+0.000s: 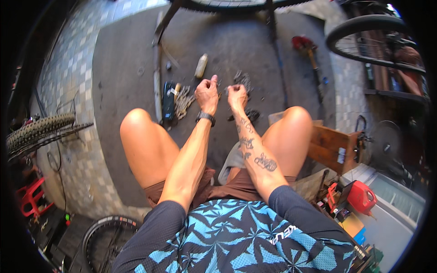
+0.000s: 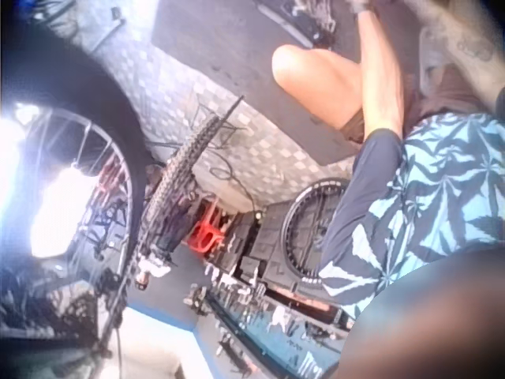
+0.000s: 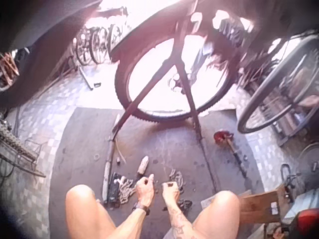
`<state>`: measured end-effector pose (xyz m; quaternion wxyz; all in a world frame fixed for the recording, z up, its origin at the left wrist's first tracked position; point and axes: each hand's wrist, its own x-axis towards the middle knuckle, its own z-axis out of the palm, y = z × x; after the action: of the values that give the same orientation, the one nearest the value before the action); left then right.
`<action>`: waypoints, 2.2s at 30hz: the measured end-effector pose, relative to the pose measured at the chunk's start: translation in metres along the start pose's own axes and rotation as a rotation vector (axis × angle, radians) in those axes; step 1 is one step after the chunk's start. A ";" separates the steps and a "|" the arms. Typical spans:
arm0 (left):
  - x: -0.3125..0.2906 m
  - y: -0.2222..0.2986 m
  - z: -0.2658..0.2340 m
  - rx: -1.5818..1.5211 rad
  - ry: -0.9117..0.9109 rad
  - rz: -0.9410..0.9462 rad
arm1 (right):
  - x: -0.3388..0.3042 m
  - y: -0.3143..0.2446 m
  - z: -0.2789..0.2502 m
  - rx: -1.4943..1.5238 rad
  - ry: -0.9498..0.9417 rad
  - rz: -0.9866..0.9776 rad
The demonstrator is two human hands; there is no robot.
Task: The person lifts a bicycle and sits on the floor to work on the crankset. They use a wrench to loosen and remove the crank arm, then disassemble the chainring bolts and washers. The person handles the crank arm, chainring, and small hardware pieces, placing them on the floor.
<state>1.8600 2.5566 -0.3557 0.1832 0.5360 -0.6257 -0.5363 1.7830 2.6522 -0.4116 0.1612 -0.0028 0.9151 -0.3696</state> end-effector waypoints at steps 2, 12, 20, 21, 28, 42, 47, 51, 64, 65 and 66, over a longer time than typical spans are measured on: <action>-0.021 0.085 -0.004 -0.249 -0.121 0.143 | 0.025 -0.019 -0.019 0.175 -0.259 0.202; -0.209 0.428 -0.084 -0.789 0.029 1.665 | -0.037 -0.137 -0.207 0.461 -0.489 -0.035; -0.201 0.414 -0.067 -0.284 -0.193 1.507 | -0.094 -0.158 -0.271 0.393 -0.323 -0.266; -0.197 0.402 -0.064 -0.309 -0.207 1.515 | -0.097 -0.156 -0.273 0.384 -0.303 -0.292; -0.142 0.322 -0.084 -0.436 -0.253 0.929 | -0.114 -0.210 -0.305 0.612 -0.297 -0.428; -0.112 0.350 -0.142 -0.909 -0.736 0.434 | -0.163 -0.297 -0.332 0.530 -0.275 -0.791; -0.114 0.347 -0.144 -0.979 -0.691 0.427 | -0.192 -0.276 -0.325 0.654 -0.350 -0.904; -0.118 0.343 -0.146 -1.042 -0.617 0.409 | -0.207 -0.267 -0.306 0.635 -0.158 -0.936; -0.110 0.331 -0.148 -0.947 -0.333 0.602 | -0.225 -0.273 -0.288 0.828 0.218 -0.911; -0.107 0.329 -0.143 -0.893 -0.271 0.655 | -0.224 -0.274 -0.287 0.835 0.225 -0.908; -0.103 0.327 -0.138 -0.941 -0.404 0.619 | -0.224 -0.275 -0.287 0.838 0.228 -0.905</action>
<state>1.8527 2.5317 0.0133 0.4262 0.0774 -0.4703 -0.7688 1.8784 2.6743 0.0341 -0.1226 -0.2870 0.6123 -0.7264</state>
